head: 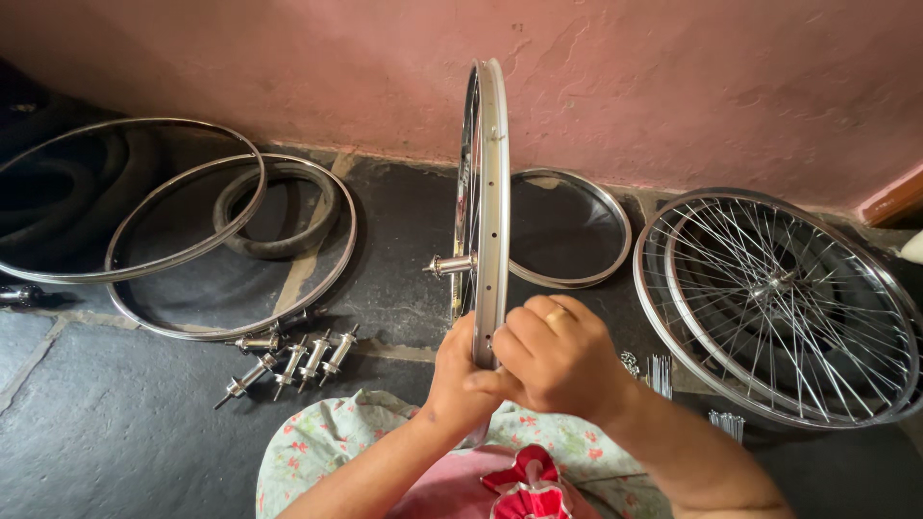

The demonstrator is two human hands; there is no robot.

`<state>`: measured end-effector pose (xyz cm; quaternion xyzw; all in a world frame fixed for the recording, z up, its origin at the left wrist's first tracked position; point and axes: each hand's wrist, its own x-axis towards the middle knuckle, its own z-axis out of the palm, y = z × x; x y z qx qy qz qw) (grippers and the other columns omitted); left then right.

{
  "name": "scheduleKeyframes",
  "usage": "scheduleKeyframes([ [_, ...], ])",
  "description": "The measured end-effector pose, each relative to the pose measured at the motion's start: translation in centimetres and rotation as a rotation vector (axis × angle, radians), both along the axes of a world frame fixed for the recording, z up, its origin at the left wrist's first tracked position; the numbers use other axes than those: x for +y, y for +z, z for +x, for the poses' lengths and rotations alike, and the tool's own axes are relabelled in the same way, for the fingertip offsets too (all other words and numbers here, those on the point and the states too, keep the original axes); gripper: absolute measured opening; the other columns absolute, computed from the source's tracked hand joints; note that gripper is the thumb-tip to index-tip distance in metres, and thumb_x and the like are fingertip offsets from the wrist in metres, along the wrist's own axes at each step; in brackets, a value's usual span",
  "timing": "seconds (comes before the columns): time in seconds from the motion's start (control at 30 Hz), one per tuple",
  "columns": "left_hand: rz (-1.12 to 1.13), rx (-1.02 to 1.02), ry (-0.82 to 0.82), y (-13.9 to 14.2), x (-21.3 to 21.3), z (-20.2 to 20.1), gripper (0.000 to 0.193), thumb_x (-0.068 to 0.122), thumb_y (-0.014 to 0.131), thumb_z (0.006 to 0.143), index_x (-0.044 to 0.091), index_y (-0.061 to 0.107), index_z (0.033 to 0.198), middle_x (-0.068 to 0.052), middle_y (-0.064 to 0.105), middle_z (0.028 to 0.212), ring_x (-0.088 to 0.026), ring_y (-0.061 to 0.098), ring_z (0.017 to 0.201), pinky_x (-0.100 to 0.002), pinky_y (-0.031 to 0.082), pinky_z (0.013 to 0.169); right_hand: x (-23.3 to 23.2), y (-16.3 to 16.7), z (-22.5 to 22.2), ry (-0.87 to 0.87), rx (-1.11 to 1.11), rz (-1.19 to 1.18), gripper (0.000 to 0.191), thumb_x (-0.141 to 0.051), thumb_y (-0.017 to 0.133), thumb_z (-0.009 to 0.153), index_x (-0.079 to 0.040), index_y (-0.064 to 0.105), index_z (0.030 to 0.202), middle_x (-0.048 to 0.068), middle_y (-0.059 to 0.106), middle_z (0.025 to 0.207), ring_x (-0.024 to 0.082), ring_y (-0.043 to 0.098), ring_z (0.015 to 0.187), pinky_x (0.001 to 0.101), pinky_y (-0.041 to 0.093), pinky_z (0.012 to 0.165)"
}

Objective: The person inserts spokes into a bicycle hub, then attaches the hub to a rim and threads the spokes through the rim holes. The person continues to insert and adjust spokes around the rim.

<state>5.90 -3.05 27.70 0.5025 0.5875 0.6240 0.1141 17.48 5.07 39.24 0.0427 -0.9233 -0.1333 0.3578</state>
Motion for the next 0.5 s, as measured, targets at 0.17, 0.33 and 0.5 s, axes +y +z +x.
scheduleKeyframes([
  [0.17, 0.066, 0.063, -0.007, -0.2, 0.0, -0.1, 0.032, 0.01, 0.067, 0.076, 0.005, 0.06, 0.106, -0.016, 0.066, 0.102, -0.042, 0.062, 0.097, -0.046, 0.051, 0.084, -0.8, -0.8, 1.1, 0.133, 0.054, -0.315, 0.033, -0.014, 0.076, 0.077, -0.003, 0.072, 0.109, 0.012, 0.067, 0.109, 0.032, 0.06, 0.102, 0.0447, 0.05, 0.093],
  [0.33, -0.017, 0.049, -0.007, 0.0, -0.4, 0.0, 0.028, 0.011, 0.069, 0.076, 0.006, 0.063, 0.102, -0.016, 0.067, 0.095, -0.041, 0.063, 0.093, -0.046, 0.051, 0.082, 0.3, -3.7, 0.7, 0.169, 0.097, -0.471, 0.033, 0.0, 0.077, 0.074, -0.005, 0.076, 0.107, 0.006, 0.07, 0.107, 0.026, 0.062, 0.099, 0.0389, 0.052, 0.09],
  [0.5, 0.041, 0.059, -0.03, 0.4, -0.7, 0.4, 0.032, 0.01, 0.066, 0.081, 0.006, 0.063, 0.112, -0.017, 0.067, 0.103, -0.042, 0.063, 0.098, -0.046, 0.051, 0.085, -0.5, -5.4, -0.3, 0.166, 0.332, -0.576, 0.025, -0.011, 0.089, 0.081, -0.011, 0.07, 0.097, 0.002, 0.066, 0.104, 0.022, 0.063, 0.1, 0.034, 0.053, 0.087],
])
